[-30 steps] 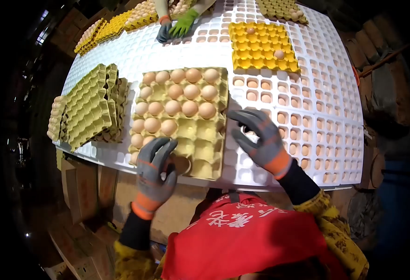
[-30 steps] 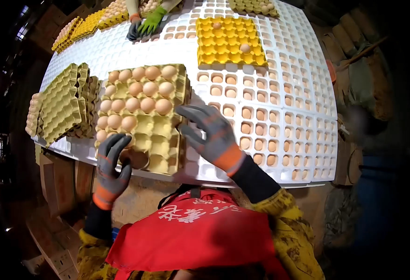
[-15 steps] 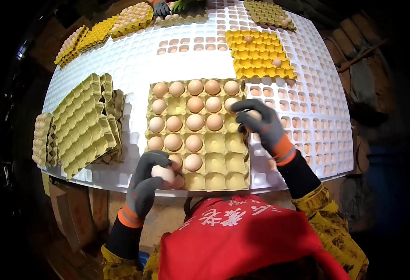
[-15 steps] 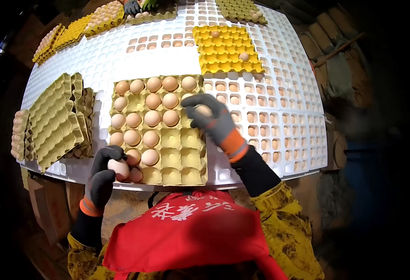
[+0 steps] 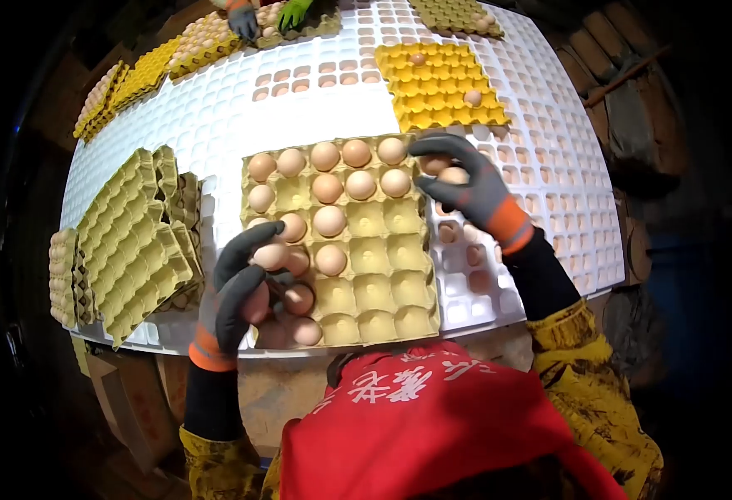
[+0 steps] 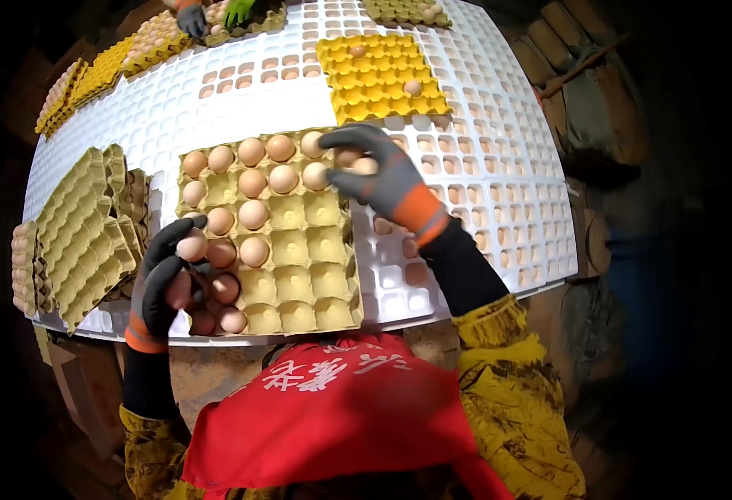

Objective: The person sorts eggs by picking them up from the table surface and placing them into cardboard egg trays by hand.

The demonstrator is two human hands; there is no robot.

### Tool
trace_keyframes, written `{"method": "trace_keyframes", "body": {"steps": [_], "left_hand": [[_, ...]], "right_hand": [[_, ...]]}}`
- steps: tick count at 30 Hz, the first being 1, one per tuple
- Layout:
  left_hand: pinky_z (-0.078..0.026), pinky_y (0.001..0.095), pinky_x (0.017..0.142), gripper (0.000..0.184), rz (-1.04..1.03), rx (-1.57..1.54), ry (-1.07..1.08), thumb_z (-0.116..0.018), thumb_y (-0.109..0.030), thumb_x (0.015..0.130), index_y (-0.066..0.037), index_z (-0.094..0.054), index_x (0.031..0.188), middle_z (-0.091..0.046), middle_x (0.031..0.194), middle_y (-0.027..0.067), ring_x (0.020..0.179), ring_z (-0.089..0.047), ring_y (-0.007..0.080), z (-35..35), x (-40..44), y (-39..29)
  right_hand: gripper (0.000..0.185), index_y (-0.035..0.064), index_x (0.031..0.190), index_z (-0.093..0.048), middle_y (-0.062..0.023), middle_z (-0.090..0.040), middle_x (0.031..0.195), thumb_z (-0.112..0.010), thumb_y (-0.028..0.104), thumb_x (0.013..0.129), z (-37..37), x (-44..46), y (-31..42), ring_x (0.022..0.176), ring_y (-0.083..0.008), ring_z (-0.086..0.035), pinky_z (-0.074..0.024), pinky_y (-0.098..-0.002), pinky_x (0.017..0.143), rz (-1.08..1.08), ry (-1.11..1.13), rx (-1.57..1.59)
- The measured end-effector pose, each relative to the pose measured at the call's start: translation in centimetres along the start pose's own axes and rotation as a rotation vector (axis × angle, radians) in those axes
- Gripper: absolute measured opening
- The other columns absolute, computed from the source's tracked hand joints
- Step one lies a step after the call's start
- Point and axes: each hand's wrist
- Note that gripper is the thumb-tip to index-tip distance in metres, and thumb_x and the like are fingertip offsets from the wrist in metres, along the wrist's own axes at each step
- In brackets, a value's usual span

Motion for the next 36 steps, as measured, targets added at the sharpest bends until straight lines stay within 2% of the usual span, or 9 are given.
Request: {"method": "trace_keyframes", "body": {"steps": [4,8,10,14,20,28,32,33,36], "left_hand": [[-0.054,0.0408,0.089,0.054,-0.496,1.492,0.056,-0.081,-0.017,0.071,-0.014,-0.065,0.122,-0.055,0.132,0.0168,0.112,-0.060,0.0347,-2.8,2.0,1.0],[-0.052,0.0456,0.087,0.050,-0.361,1.869,0.096,-0.079,-0.017,0.067,-0.014,-0.066,0.115,-0.055,0.131,0.0179,0.110,-0.059,0.0386,-4.7,3.3,3.9],[-0.051,0.0441,0.090,0.049,-0.485,1.743,0.077,-0.079,-0.013,0.065,-0.012,-0.068,0.112,-0.056,0.131,0.0190,0.107,-0.060,0.0404,-5.0,3.1,3.1],[-0.049,0.0411,0.099,0.052,-0.340,1.144,-0.095,-0.077,0.001,0.071,-0.005,-0.066,0.122,-0.050,0.137,0.0172,0.126,-0.053,0.0319,-7.8,-0.7,1.7],[-0.055,0.0402,0.084,0.054,-0.428,1.020,0.367,-0.089,-0.022,0.067,-0.012,-0.070,0.116,-0.058,0.123,0.0181,0.102,-0.065,0.0327,-23.8,-2.0,11.0],[-0.054,0.0457,0.084,0.051,-0.216,1.399,0.261,-0.079,-0.027,0.080,-0.013,-0.063,0.125,-0.054,0.128,0.0219,0.106,-0.062,0.0409,-31.5,1.5,27.7],[-0.054,0.0445,0.082,0.042,-0.315,1.360,0.180,-0.069,-0.015,0.087,-0.013,-0.062,0.129,-0.055,0.128,0.0228,0.106,-0.062,0.0408,-31.9,0.9,29.0],[-0.054,0.0441,0.083,0.042,-0.369,1.345,0.162,-0.068,-0.013,0.087,-0.013,-0.062,0.129,-0.056,0.127,0.0221,0.106,-0.062,0.0400,-31.9,1.4,29.0],[-0.053,0.0444,0.084,0.044,-0.431,1.375,0.140,-0.064,-0.008,0.089,-0.015,-0.062,0.132,-0.061,0.127,0.0175,0.105,-0.062,0.0389,-33.0,4.6,29.3]], "right_hand": [[0.050,0.0172,0.122,-0.065,-0.0114,-0.053,0.133,-0.078,0.036,0.079,-3.3,1.0,0.5,0.104,-0.0299,-0.065,-0.0542,-0.0422,0.084,0.007,0.153,-1.109],[0.048,0.0108,0.121,-0.065,-0.0090,-0.062,0.114,-0.080,0.033,0.080,0.9,-1.2,-3.0,0.102,-0.0220,-0.064,-0.0549,-0.0362,0.078,0.209,-0.063,-0.277],[0.044,0.0058,0.124,-0.063,-0.0033,-0.066,0.100,-0.077,0.024,0.087,5.9,-6.3,-1.0,0.081,-0.0078,-0.064,-0.0535,-0.0230,0.065,-0.262,-0.074,0.296],[0.045,0.0028,0.131,-0.056,-0.0089,-0.070,0.111,-0.070,0.017,0.091,12.7,-19.1,-5.9,0.080,-0.0109,-0.067,-0.0553,-0.0258,0.067,-0.516,-0.148,0.060],[0.045,0.0058,0.112,-0.065,-0.0137,-0.061,0.114,-0.084,0.018,0.073,10.9,-32.6,-12.8,0.107,-0.0340,-0.058,-0.0506,-0.0423,0.090,-0.337,-0.238,-0.402],[0.043,0.0153,0.116,-0.067,-0.0155,-0.059,0.121,-0.079,0.027,0.077,11.4,-32.8,-16.5,0.115,-0.0359,-0.056,-0.0501,-0.0435,0.093,-0.374,-0.236,-0.633],[0.040,0.0157,0.127,-0.066,-0.0119,-0.059,0.132,-0.071,0.015,0.088,13.1,-35.4,-19.9,0.105,-0.0277,-0.063,-0.0543,-0.0400,0.083,-0.247,-0.419,-0.273],[0.040,0.0095,0.131,-0.062,-0.0092,-0.059,0.134,-0.067,0.017,0.092,13.7,-35.4,-19.0,0.086,-0.0196,-0.067,-0.0562,-0.0315,0.067,-0.613,-0.385,0.452],[0.044,0.0025,0.135,-0.057,-0.0081,-0.060,0.132,-0.063,0.021,0.096,16.4,-35.3,-19.0,0.074,-0.0133,-0.065,-0.0543,-0.0246,0.057,-0.601,-0.484,0.827]]}}
Point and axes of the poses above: each hand's wrist, its own x-axis towards the middle knuckle, its own z-axis out of the back of the hand, y = z × x
